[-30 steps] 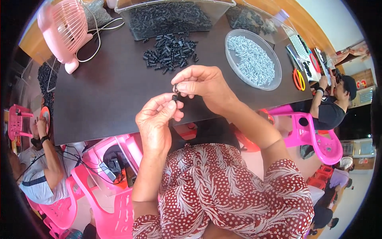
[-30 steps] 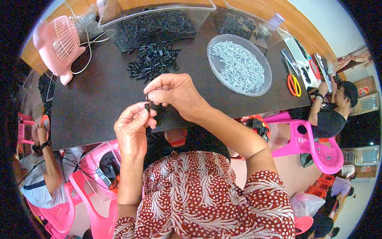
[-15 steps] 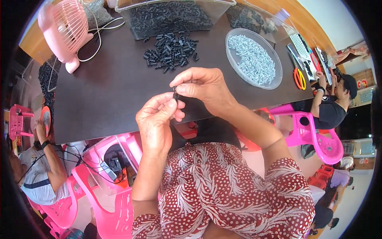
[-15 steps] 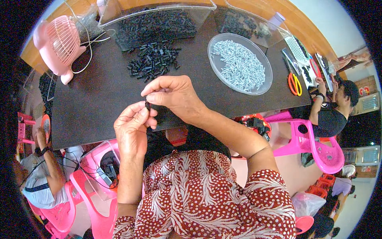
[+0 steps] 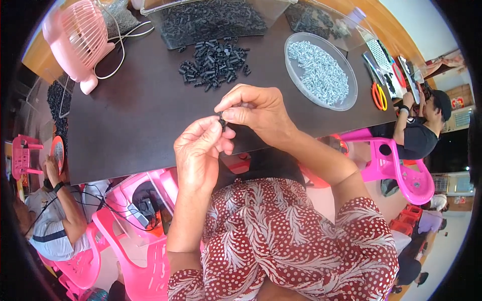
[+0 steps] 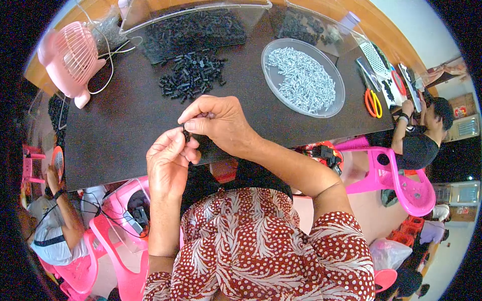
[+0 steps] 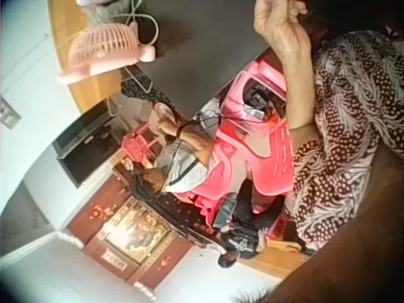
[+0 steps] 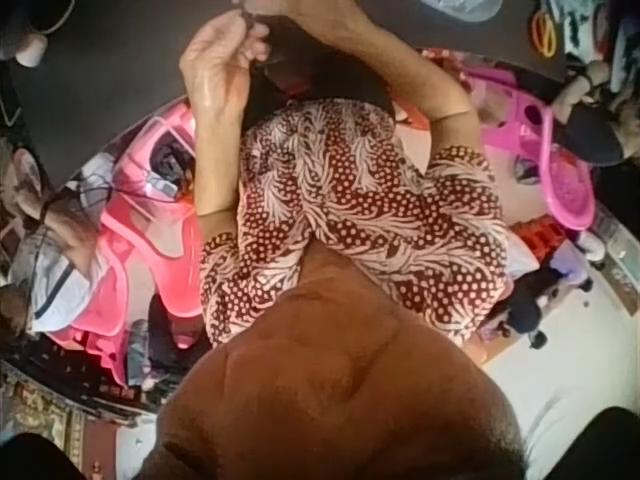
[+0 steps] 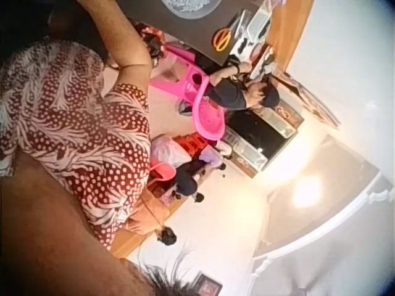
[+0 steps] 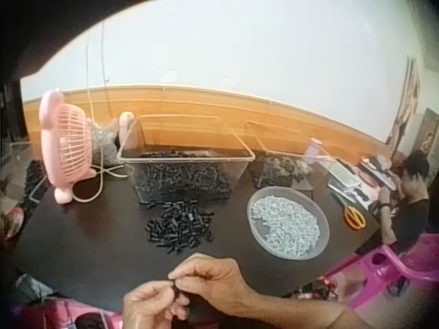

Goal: The person inserts small white plastic inserts into black plastic connectors by hand at a workbench.

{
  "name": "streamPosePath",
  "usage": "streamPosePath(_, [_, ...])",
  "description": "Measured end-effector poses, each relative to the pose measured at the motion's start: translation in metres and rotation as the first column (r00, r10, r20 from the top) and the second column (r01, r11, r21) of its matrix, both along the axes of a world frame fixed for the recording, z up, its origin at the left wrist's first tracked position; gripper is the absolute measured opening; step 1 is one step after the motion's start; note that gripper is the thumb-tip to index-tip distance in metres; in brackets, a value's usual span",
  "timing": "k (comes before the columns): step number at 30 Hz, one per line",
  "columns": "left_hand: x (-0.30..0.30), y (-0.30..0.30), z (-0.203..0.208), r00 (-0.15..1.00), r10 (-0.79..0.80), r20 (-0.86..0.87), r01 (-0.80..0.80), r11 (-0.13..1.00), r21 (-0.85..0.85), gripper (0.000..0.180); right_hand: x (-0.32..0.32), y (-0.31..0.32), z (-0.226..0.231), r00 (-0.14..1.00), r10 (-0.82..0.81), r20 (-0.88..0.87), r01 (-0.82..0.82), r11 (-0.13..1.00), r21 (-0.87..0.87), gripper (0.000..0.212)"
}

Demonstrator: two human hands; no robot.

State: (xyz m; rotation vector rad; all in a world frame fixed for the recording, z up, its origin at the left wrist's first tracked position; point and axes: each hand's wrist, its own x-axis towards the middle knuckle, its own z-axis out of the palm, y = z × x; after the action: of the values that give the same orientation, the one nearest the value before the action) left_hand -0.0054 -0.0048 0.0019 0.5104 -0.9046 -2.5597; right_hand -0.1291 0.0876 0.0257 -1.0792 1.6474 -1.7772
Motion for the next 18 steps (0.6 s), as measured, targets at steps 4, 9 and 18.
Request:
streamPosePath(4, [0.000,0.000,0.000,1.000,-0.010,-0.012,0.010,1.000,0.025,0.017,0.001,0.001,0.001,0.997,0.041,0.070,-0.040,0.999,-0.010,0.005])
streamPosePath(9, [-0.003,0.000,0.001,1.000,-0.007,-0.011,0.008,1.000,0.020,0.016,-0.001,0.004,-0.001,0.994,0.034,-0.103,-0.033,0.999,0.011,0.012])
streamPosePath(18, [-0.004,-0.004,-0.006,0.994,0.106,-0.011,-0.106,0.994,0.000,0.011,0.002,0.007,0.012,0.885,0.081,-0.458,-0.030,0.993,0.118,0.041])
